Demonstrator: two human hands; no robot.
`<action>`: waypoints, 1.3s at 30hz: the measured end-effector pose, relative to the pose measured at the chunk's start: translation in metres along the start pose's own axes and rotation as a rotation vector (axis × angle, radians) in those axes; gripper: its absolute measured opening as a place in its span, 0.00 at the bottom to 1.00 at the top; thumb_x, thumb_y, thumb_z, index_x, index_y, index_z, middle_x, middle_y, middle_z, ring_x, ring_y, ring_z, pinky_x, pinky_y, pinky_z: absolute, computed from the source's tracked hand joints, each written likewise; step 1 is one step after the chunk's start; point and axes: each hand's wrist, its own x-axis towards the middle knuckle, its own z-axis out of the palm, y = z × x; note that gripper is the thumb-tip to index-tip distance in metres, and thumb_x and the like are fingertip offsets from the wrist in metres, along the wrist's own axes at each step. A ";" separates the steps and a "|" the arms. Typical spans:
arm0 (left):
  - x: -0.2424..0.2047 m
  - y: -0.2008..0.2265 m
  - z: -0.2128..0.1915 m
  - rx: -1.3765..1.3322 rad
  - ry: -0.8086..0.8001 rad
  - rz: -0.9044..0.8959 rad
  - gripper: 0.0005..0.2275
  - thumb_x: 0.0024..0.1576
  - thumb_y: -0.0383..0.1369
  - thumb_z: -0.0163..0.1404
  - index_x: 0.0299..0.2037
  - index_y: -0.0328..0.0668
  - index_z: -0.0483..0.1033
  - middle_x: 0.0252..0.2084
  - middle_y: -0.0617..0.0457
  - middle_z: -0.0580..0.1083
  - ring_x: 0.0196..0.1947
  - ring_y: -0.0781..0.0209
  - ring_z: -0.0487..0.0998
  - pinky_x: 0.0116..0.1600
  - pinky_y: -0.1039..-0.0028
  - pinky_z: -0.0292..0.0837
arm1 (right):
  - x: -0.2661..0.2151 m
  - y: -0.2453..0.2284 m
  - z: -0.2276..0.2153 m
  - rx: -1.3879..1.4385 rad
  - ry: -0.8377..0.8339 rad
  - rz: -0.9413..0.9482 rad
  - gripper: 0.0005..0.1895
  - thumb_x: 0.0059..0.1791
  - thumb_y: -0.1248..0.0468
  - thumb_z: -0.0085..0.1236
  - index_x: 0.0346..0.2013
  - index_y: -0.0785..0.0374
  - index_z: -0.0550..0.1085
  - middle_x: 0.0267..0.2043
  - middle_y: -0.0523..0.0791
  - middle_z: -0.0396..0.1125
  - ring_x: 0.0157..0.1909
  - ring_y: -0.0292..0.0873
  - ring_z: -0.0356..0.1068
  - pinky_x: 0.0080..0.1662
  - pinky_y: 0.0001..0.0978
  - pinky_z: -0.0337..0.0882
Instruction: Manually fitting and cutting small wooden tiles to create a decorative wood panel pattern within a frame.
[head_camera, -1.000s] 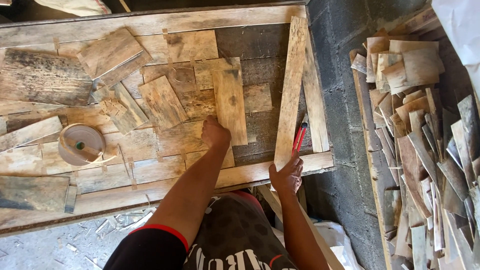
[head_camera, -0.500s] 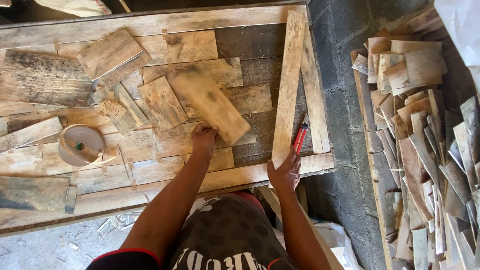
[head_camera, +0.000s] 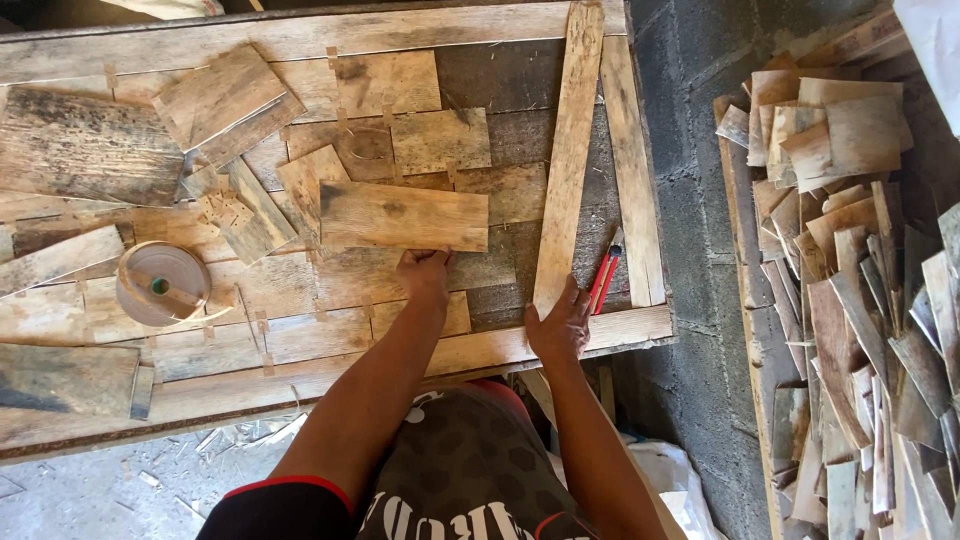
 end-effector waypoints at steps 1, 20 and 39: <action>-0.001 0.001 0.001 0.000 0.002 0.000 0.07 0.55 0.19 0.57 0.33 0.33 0.71 0.38 0.44 0.77 0.37 0.55 0.81 0.42 0.67 0.86 | 0.000 0.000 0.000 0.000 -0.002 -0.001 0.53 0.44 0.51 0.66 0.74 0.59 0.45 0.71 0.61 0.49 0.72 0.66 0.51 0.63 0.60 0.65; -0.005 0.016 0.013 -0.129 0.076 -0.126 0.06 0.56 0.18 0.58 0.34 0.30 0.71 0.37 0.41 0.78 0.34 0.51 0.82 0.39 0.66 0.85 | 0.045 -0.041 0.002 -0.062 0.171 -0.258 0.43 0.46 0.51 0.65 0.70 0.62 0.58 0.68 0.56 0.54 0.68 0.63 0.54 0.63 0.61 0.58; -0.002 0.017 0.017 -0.285 0.114 -0.131 0.13 0.53 0.15 0.59 0.26 0.35 0.65 0.26 0.42 0.74 0.19 0.56 0.74 0.20 0.68 0.69 | 0.225 -0.191 0.024 0.117 -0.064 -0.669 0.19 0.55 0.71 0.50 0.61 0.59 0.73 0.67 0.55 0.58 0.64 0.59 0.62 0.60 0.48 0.66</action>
